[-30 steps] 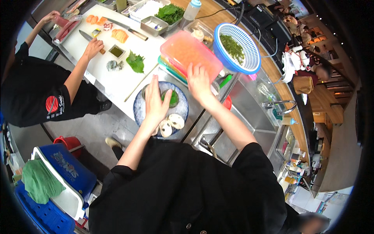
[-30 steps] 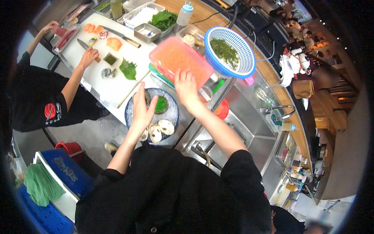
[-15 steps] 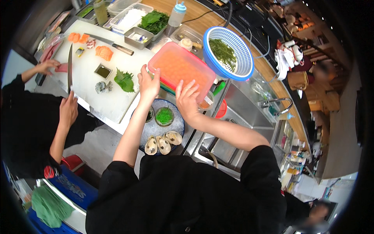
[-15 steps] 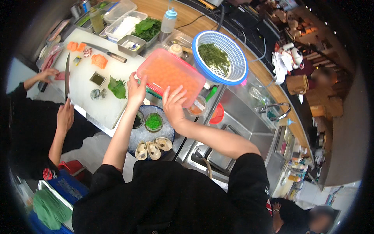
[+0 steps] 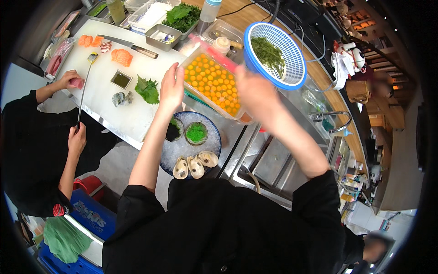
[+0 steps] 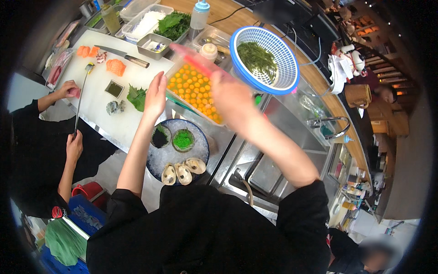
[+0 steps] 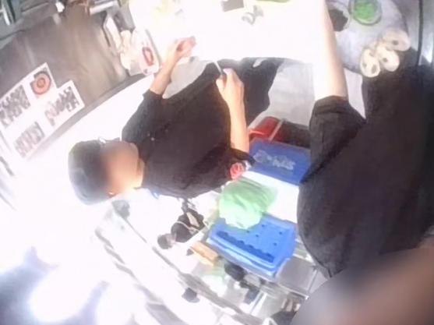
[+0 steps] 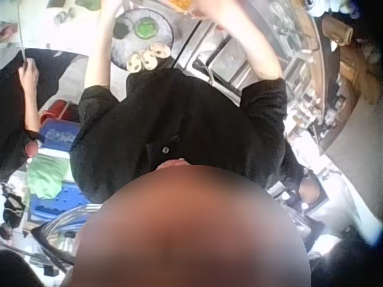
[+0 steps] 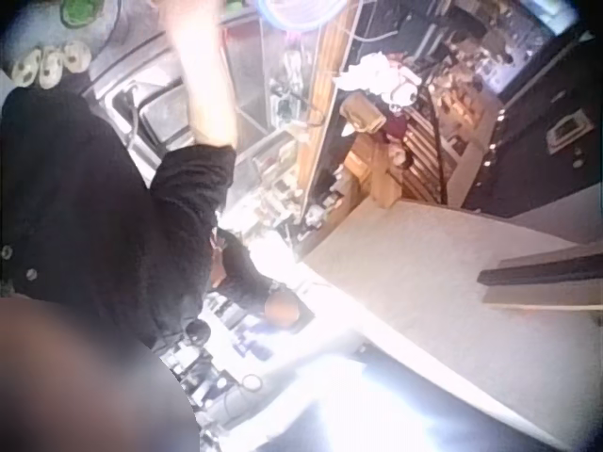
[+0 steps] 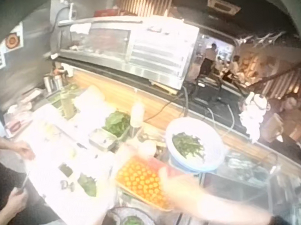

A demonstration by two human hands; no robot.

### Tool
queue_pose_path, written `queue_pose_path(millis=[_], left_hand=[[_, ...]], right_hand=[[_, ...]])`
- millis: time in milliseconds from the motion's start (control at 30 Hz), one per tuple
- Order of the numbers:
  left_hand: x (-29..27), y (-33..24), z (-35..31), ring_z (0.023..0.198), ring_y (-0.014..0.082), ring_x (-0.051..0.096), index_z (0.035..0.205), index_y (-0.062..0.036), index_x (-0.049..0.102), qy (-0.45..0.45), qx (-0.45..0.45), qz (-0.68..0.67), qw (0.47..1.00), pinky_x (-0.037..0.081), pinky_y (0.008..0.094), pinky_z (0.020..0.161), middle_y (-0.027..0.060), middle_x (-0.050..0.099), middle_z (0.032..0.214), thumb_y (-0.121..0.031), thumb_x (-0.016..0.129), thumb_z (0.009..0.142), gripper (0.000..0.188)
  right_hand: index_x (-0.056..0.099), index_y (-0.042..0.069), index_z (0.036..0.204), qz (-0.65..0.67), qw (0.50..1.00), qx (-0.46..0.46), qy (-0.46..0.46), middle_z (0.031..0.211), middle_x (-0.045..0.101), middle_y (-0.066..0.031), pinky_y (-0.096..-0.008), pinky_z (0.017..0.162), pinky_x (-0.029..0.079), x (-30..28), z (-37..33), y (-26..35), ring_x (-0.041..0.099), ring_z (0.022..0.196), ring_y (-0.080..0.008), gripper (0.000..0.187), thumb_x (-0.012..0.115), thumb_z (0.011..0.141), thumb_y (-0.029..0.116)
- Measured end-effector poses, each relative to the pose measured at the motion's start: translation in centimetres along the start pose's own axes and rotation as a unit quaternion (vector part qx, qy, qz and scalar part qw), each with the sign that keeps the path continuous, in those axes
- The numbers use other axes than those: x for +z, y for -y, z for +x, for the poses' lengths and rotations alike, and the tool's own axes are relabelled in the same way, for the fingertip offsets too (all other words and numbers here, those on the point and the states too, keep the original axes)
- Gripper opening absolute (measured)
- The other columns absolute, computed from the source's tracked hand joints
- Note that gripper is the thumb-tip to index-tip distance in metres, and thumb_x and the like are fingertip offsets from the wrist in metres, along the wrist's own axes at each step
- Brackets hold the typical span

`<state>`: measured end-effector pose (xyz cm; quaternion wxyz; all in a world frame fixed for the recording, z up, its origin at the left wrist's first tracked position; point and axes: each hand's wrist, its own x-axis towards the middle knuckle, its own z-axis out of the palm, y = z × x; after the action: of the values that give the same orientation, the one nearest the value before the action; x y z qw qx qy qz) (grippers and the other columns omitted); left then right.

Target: The person assembles a sushi dish by placing small yellow spheres into oyster shells on a bed of ice, then adds green garnish and a shiso leaf. The person handles containers of ingredients and a plate, and places the finished plate on the counter.

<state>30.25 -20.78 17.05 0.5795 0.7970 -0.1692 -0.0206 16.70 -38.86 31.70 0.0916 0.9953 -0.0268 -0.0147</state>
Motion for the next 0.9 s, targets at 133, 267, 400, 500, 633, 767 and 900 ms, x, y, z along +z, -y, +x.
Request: queue_pose_path(millis=[133, 267, 400, 500, 633, 767, 900], left_hand=[[0.8, 0.7, 0.1, 0.119, 0.0407, 0.056, 0.13, 0.0014, 0.056, -0.01, 0.025, 0.066, 0.997, 0.042, 0.0457, 0.104, 0.026, 0.059, 0.126, -0.031, 0.056, 0.099, 0.045], [1.4, -0.8, 3.6, 0.115, 0.0391, 0.055, 0.123, -0.0005, 0.059, -0.095, 0.063, 0.141, 0.983, 0.042, 0.0465, 0.1, 0.0223, 0.06, 0.117, -0.029, 0.058, 0.098, 0.038], [2.8, -5.8, 9.8, 0.11, 0.0378, 0.057, 0.117, -0.0034, 0.065, -0.075, 0.172, 0.153, 0.97, 0.045, 0.0452, 0.097, 0.0185, 0.063, 0.112, -0.023, 0.06, 0.094, 0.03], [4.9, -8.9, 15.9, 0.102, 0.0343, 0.063, 0.109, -0.0053, 0.071, 0.057, 0.202, 0.184, 0.96, 0.05, 0.0426, 0.09, 0.0163, 0.068, 0.106, -0.018, 0.06, 0.093, 0.024], [9.4, -10.1, 22.8, 0.093, 0.0273, 0.07, 0.108, -0.0055, 0.074, 0.348, 0.214, 0.251, 0.878, 0.054, 0.0395, 0.084, 0.0152, 0.073, 0.099, -0.011, 0.059, 0.09, 0.024], [14.2, -10.9, 25.8, 0.094, 0.0221, 0.07, 0.115, -0.0067, 0.073, 0.597, 0.181, 0.321, 0.713, 0.054, 0.037, 0.084, 0.0136, 0.074, 0.102, -0.009, 0.06, 0.089, 0.03], [19.0, -8.4, 27.4, 0.094, 0.0217, 0.069, 0.12, -0.0059, 0.07, 0.676, 0.204, 0.325, 0.629, 0.053, 0.0364, 0.085, 0.0119, 0.074, 0.102, -0.013, 0.068, 0.086, 0.034]], right_hand=[[0.053, 0.0, 0.104, 0.125, 0.987, 0.042, -0.086, 0.084, 0.068, -0.0234, -0.0514, 0.067, 0.055, -0.1, 0.8, -6.8, 0.069, 0.079, -0.0421, 0.016, 0.053, 0.087, 0.002], [0.057, 0.001, 0.109, 0.129, 0.98, 0.039, -0.149, 0.089, 0.066, -0.0203, -0.0491, 0.076, 0.053, 4.7, 0.5, -6.8, 0.065, 0.088, -0.0389, 0.026, 0.059, 0.083, 0.0], [0.052, -0.005, 0.134, 0.183, 0.956, 0.111, -0.199, 0.118, 0.063, -0.0252, -0.0487, 0.098, 0.046, 5.1, -0.7, -5.0, 0.06, 0.11, -0.0403, 0.049, 0.064, 0.088, 0.007], [0.049, -0.008, 0.135, 0.152, 0.934, 0.105, -0.307, 0.131, 0.056, -0.024, -0.0493, 0.103, 0.042, 5.1, -2.1, -3.0, 0.054, 0.119, -0.0406, 0.053, 0.065, 0.088, 0.011], [0.055, -0.005, 0.13, 0.248, 0.902, 0.151, -0.319, 0.133, 0.055, -0.0228, -0.0479, 0.102, 0.042, 5.1, -6.3, -1.0, 0.053, 0.119, -0.041, 0.046, 0.065, 0.086, 0.006], [0.064, -0.001, 0.111, 0.338, 0.871, 0.204, -0.292, 0.104, 0.065, -0.0169, -0.044, 0.087, 0.045, 7.1, -12.6, 1.0, 0.06, 0.096, -0.0351, 0.029, 0.066, 0.083, -0.001], [0.067, 0.0, 0.102, 0.377, 0.848, 0.312, -0.205, 0.088, 0.066, -0.0152, -0.0423, 0.079, 0.047, 11.7, -20.0, 1.9, 0.062, 0.082, -0.0333, 0.018, 0.067, 0.083, 0.0]])
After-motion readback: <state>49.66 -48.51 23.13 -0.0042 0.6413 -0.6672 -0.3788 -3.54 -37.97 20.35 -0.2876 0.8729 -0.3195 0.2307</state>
